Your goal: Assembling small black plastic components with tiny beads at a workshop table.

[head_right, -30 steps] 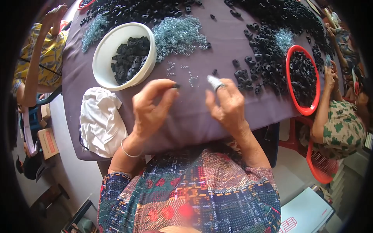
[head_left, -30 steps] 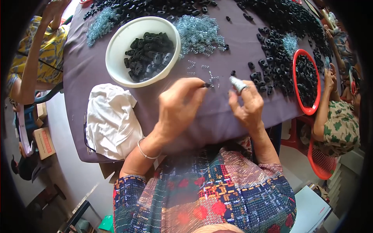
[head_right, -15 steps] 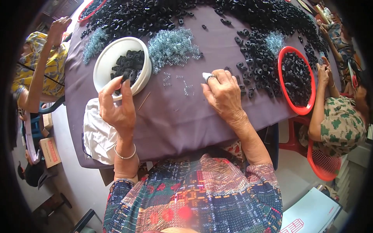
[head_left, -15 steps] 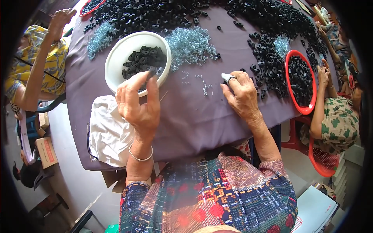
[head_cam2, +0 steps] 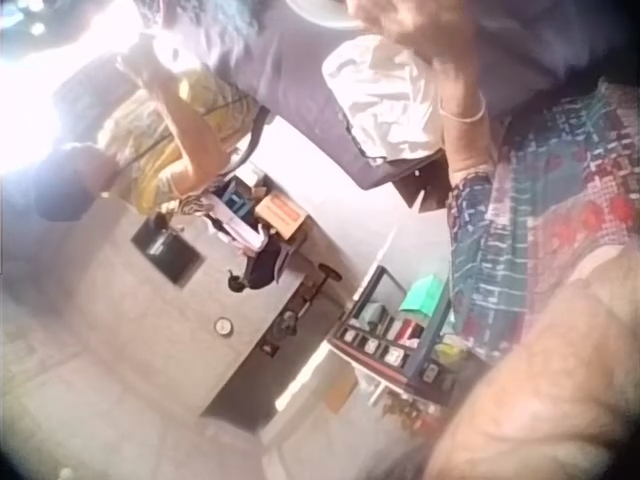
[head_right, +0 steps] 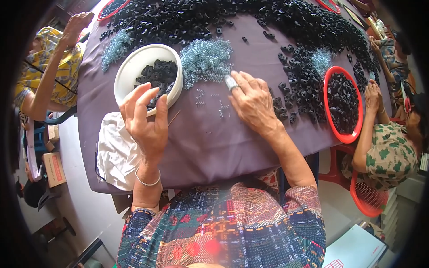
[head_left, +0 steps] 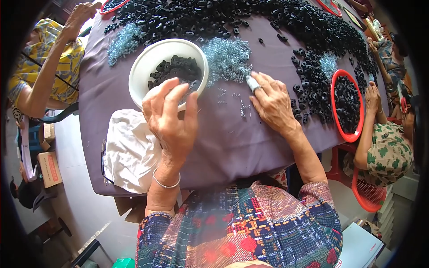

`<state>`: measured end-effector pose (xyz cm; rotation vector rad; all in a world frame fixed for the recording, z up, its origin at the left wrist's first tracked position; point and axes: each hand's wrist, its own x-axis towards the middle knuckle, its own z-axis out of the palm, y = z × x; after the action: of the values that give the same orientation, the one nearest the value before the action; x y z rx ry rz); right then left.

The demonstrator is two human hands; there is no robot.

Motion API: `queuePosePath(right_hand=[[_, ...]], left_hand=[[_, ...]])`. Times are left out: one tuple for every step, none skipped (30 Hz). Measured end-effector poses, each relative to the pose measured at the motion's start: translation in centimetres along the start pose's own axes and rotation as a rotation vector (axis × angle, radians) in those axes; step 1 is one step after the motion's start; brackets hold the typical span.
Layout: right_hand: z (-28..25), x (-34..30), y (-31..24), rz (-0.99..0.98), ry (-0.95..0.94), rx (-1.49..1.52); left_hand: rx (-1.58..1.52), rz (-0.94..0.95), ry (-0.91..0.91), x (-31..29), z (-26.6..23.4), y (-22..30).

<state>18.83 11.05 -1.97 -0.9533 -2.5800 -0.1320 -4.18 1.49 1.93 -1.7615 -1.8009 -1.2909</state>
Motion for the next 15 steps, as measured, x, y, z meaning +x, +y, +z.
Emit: queuePosePath(right_hand=[[-0.6, -0.6, -0.5, -0.013, -0.006, 0.022], [-1.0, -1.2, -0.9, -0.025, -0.013, 0.045], [-1.3, -1.8, -1.2, -0.033, -0.019, 0.075], [-1.5, -2.4, -1.5, -0.036, -0.02, 0.082], [-1.7, -3.0, -1.8, -0.039, -0.021, 0.09], [-1.9, -3.4, -2.0, -0.028, -0.029, 0.1], [-2.1, -3.8, -2.2, -0.028, -0.017, 0.13], [-2.3, -4.3, -2.3, -0.029, -0.005, 0.161], [-2.5, -4.9, -2.3, -0.033, -0.001, 0.209], [-2.7, -5.3, -2.3, -0.028, 0.0, 0.231], [-2.9, -5.6, -2.4, -0.022, 0.001, 0.254], [-2.9, -5.8, -2.4, -0.02, 0.014, 0.26], [-2.9, -6.3, -2.4, -0.004, 0.032, 0.276], [-2.9, -6.6, -2.5, 0.011, 0.051, 0.291], [-3.0, -6.8, -2.7, 0.031, 0.085, 0.271]], left_hand=[[-0.027, 0.046, 0.012, -0.1, -0.1, 0.5], [-0.054, 0.092, 0.024, -0.3, 0.0, 1.1], [-0.116, 0.136, 0.013, -0.6, 0.0, 1.7], [-0.195, 0.193, -0.01, -0.9, 0.1, 2.1], [-0.214, 0.221, -0.047, -1.3, 0.4, 2.8], [-0.268, 0.232, -0.101, -1.7, 0.8, 3.2], [-0.348, 0.213, -0.195, -2.3, 1.5, 3.4], [-0.359, 0.205, -0.3, -2.8, 1.8, 3.6], [-0.372, 0.194, -0.409, -3.3, 1.8, 3.9], [-0.396, 0.163, -0.482, -3.4, 1.8, 4.2], [-0.399, 0.157, -0.493, -3.6, 1.8, 4.3], [-0.396, 0.162, -0.519, -3.8, 2.1, 4.2], [-0.393, 0.168, -0.545, -3.9, 2.2, 4.1], [-0.392, 0.162, -0.553, -3.9, 2.1, 4.0], [-0.385, 0.157, -0.557, -3.8, 2.2, 4.0]])
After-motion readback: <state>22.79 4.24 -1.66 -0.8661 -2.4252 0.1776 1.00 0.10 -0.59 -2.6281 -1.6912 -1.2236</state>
